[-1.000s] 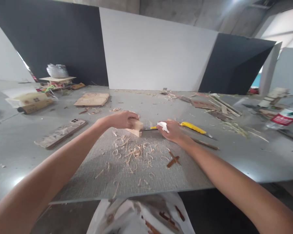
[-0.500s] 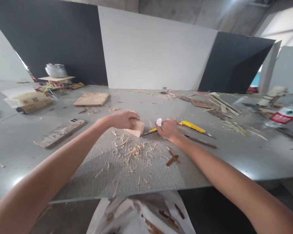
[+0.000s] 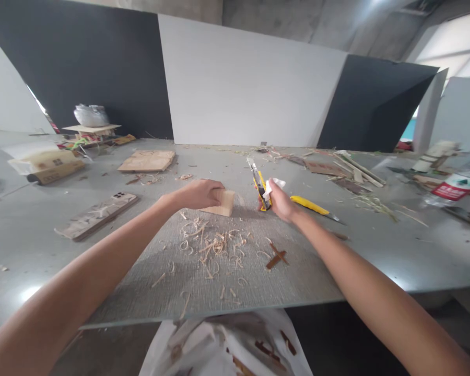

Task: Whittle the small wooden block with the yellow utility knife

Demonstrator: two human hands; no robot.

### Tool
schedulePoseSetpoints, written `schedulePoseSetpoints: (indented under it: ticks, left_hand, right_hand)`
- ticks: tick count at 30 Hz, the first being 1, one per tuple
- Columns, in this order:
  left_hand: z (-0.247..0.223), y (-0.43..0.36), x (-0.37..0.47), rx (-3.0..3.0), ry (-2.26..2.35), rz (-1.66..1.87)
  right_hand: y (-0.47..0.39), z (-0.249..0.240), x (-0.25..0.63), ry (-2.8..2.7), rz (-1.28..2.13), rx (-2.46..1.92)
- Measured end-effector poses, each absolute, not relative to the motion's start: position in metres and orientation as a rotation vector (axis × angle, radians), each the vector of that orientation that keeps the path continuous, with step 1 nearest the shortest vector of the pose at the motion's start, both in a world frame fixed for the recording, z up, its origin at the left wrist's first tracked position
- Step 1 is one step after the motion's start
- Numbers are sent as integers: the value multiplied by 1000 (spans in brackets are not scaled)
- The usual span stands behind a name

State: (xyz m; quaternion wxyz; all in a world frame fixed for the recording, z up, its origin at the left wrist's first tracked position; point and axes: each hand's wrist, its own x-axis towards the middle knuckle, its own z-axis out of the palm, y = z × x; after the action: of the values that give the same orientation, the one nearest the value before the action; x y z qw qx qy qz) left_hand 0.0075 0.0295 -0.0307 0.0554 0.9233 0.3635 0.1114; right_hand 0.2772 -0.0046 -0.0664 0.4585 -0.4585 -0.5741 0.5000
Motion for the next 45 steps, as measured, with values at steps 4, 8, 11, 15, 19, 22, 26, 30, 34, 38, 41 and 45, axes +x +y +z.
schedulePoseSetpoints:
  ticks: [4,8,11,15,19,22,26,30,34,38,41,45]
  left_hand:
    - [-32,30,7,2808,1095,333]
    - [-30,29,7,2802,1083,344]
    - [-29,27,7,2802,1086,350]
    - [-27,24,9,2804,1084,355]
    - [-26,22,9,2786,1093,364]
    - [-24,20,10,2779,1078,383]
    - [-24,20,10,2771,1102,367]
    - [-25,21,10,2783,1113,376]
    - [-24,20,11,2779,1137,363]
    - [-22,18,11,2769,1152,347]
    - [-24,19,11,2757,1150,368]
    - [-27,22,9,2769,1155,370]
  right_hand:
    - [-6,-60,277,-1184,1527,-962]
    - [-6,-60,275,-1132,1515,-977]
    - [-9,-62,272,-1164,1482,-993]
    - [-14,-62,270,-1269,1412,-1068]
    - [-17,-61,268,-1309,1311,-1118]
    - [-16,-63,267,-1299,1304,-1129]
    - [-11,-66,266,-1267,1386,-1047]
    - [-9,-65,266,-1161,1596,-947]
    - [-9,-64,265,-1107,1648,-930]
    - [-9,-66,261,-1086,1588,-1051]
    - [-10,-67,259,-1105,1596,-1063]
    - [-11,-72,259,-1164,1576,-1067]
